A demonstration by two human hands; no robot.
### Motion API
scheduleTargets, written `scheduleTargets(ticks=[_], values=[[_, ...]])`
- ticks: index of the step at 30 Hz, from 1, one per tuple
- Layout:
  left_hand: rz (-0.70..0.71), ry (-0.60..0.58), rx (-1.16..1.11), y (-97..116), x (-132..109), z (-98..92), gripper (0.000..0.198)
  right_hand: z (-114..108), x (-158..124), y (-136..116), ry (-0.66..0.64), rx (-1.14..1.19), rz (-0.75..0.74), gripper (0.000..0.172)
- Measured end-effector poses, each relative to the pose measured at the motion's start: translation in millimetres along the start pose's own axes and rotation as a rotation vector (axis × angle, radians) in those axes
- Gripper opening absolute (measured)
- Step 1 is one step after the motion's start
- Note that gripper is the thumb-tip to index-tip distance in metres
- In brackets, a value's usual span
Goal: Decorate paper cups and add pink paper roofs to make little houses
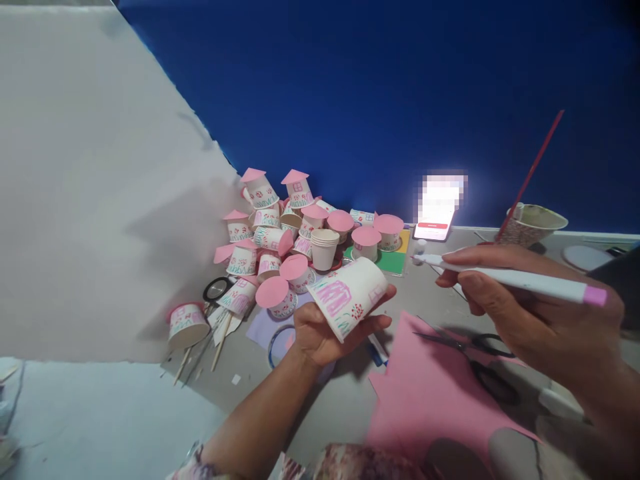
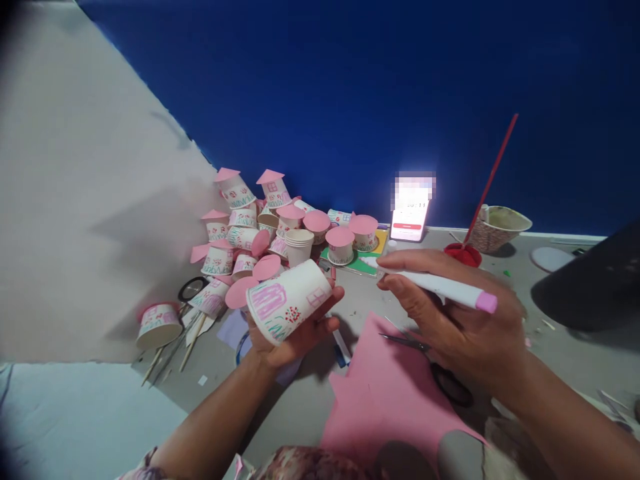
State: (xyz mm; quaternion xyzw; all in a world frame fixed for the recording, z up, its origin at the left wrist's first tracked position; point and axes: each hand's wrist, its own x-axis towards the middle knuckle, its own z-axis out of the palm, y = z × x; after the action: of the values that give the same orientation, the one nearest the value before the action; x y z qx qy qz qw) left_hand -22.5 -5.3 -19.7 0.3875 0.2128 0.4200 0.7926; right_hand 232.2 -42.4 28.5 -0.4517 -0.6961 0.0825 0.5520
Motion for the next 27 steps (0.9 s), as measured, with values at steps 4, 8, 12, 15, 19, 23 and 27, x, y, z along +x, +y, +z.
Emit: scheduleTargets(ticks=[4, 8, 12, 15, 19, 23, 27], values=[[-0.025, 0.001, -0.027, 2, -2, 4.6, 0.094, -1, 0, 0, -0.015, -0.017, -0.05, 0.019], [0.164, 0.092, 0.183, -3, 1, 5.6, 0.084, -2, 3, -3, 0.002, -0.025, -0.044, 0.026], [0.396, 0.058, 0.481, -11, 5, 4.0, 0.072, -5, 11, -4, -0.154, -0.067, -0.118, 0.024], [0.485, 0.051, 0.683, -14, 5, 2.3, 0.073, -6, 16, -3, -0.347, -0.086, -0.184, 0.051], [0.599, 0.043, 1.027, -12, 3, 1.9, 0.078, -2, 14, 1, -0.532, -0.096, -0.198, 0.08], [0.666, -0.059, 1.218, -11, 2, 2.1, 0.089, 4, 11, 4, -0.648, -0.066, -0.175, 0.082], [0.596, -0.027, 1.062, -14, 0, -2.0, 0.111, 3, 12, 7, -0.626, -0.003, -0.151, 0.076]])
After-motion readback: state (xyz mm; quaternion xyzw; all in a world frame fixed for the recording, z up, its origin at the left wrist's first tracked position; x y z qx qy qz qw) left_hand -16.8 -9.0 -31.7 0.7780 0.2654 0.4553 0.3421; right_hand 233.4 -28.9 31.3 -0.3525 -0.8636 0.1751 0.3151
